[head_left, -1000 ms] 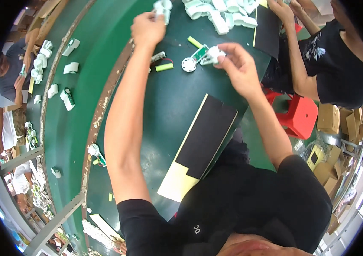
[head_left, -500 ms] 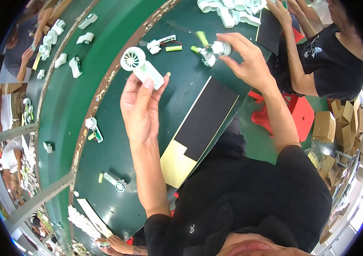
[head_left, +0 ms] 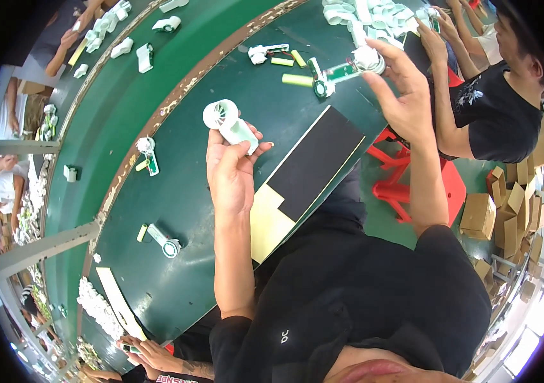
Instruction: The person assembles small handheld electric fans by hand, combining fan components, circuit boards, plastic casings, and fan blades.
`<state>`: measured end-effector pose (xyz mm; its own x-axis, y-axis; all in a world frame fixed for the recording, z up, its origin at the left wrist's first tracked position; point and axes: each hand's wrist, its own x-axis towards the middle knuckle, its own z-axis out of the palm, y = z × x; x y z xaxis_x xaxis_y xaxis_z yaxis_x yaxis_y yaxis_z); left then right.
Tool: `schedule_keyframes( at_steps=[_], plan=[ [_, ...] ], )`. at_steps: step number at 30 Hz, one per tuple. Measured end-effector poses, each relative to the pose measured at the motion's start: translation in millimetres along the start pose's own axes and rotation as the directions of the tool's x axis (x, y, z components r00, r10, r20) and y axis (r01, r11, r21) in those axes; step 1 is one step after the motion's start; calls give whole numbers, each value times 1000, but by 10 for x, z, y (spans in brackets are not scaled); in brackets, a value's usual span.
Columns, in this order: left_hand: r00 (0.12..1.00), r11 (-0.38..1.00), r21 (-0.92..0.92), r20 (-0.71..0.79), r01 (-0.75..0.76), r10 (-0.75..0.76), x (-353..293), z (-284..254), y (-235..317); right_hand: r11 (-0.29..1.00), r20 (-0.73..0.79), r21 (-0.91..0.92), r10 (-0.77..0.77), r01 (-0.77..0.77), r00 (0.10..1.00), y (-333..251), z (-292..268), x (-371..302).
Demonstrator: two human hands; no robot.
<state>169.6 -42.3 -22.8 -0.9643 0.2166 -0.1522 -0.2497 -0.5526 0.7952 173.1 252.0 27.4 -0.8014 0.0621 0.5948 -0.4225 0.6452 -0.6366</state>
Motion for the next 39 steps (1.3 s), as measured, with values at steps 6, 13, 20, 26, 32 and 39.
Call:
schedule_keyframes(
  at_steps=[6, 13, 20, 26, 32, 39],
  plan=[
    [980, 982, 63, 101, -178, 171, -26, 72, -41, 858, 279, 440, 149, -264, 949, -418, 27, -2],
    [959, 960, 187, 235, -207, 161, -244, 216, -28, 823, 435, 273, 356, -498, 827, -552, 511, -76],
    [973, 976, -72, 87, -206, 212, -412, -102, -255, 821, 670, 170, 309, -545, 675, -686, 657, -190],
    [989, 982, -133, 40, -136, 143, -549, -83, -153, 877, 632, 399, -51, -268, 773, -681, 683, -328],
    [988, 987, -59, 27, -147, 149, -584, -27, -58, 965, 555, 251, -78, -77, 828, -651, 583, -249],
    [979, 989, 135, -186, -60, 85, -509, -252, 99, 929, 552, 343, -77, -141, 830, -602, 388, -68]
  ],
)
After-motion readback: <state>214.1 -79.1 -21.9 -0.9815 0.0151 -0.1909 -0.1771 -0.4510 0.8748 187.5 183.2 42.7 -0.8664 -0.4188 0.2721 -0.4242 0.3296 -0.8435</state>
